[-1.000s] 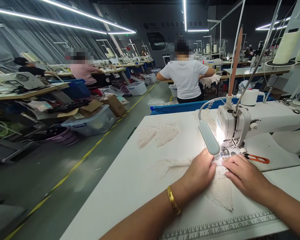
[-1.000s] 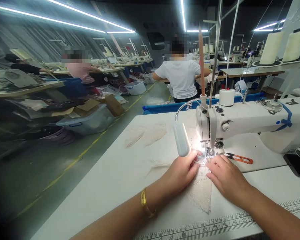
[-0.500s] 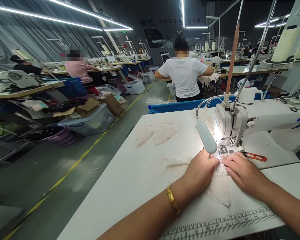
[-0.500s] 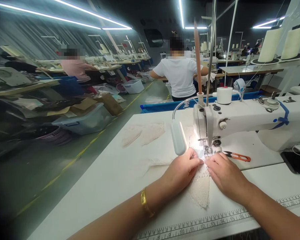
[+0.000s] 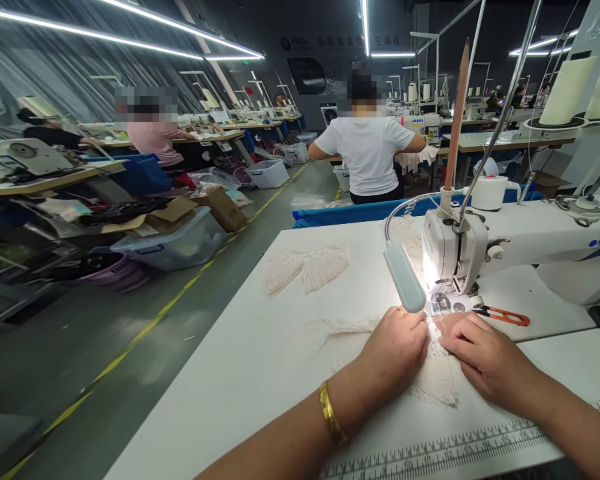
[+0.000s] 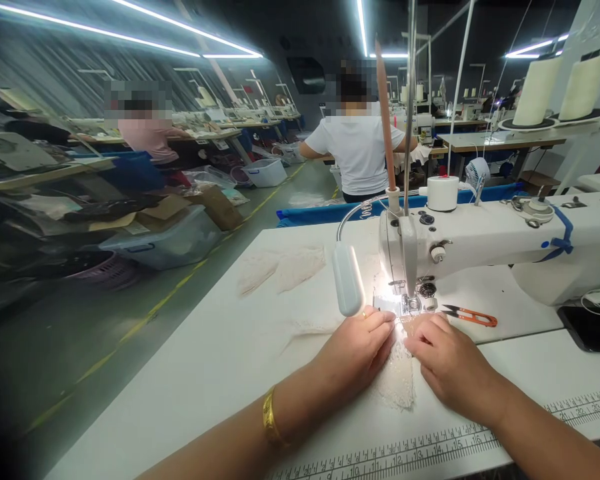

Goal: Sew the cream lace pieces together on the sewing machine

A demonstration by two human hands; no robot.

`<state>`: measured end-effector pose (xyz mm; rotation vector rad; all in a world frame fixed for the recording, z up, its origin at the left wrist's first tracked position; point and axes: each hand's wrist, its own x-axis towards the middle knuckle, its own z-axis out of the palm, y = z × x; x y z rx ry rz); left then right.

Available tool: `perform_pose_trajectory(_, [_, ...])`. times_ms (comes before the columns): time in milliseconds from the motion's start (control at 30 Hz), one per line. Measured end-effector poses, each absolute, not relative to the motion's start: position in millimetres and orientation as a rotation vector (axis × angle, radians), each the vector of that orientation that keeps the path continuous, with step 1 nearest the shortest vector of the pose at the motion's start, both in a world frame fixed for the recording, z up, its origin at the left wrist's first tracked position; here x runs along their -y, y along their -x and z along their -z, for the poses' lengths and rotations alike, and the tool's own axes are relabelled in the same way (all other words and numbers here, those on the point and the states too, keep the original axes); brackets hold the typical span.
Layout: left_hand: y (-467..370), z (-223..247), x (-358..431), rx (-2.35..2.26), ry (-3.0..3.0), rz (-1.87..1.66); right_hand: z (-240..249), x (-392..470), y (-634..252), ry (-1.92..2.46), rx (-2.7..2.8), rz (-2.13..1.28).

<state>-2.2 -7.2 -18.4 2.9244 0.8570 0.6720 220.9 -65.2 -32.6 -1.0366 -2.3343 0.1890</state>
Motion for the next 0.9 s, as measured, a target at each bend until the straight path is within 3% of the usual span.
perform_pose_trajectory(900, [-5, 21, -2, -0.934, -2.795, -0.744, 41, 59, -215, 1.212, 2.269, -0.061])
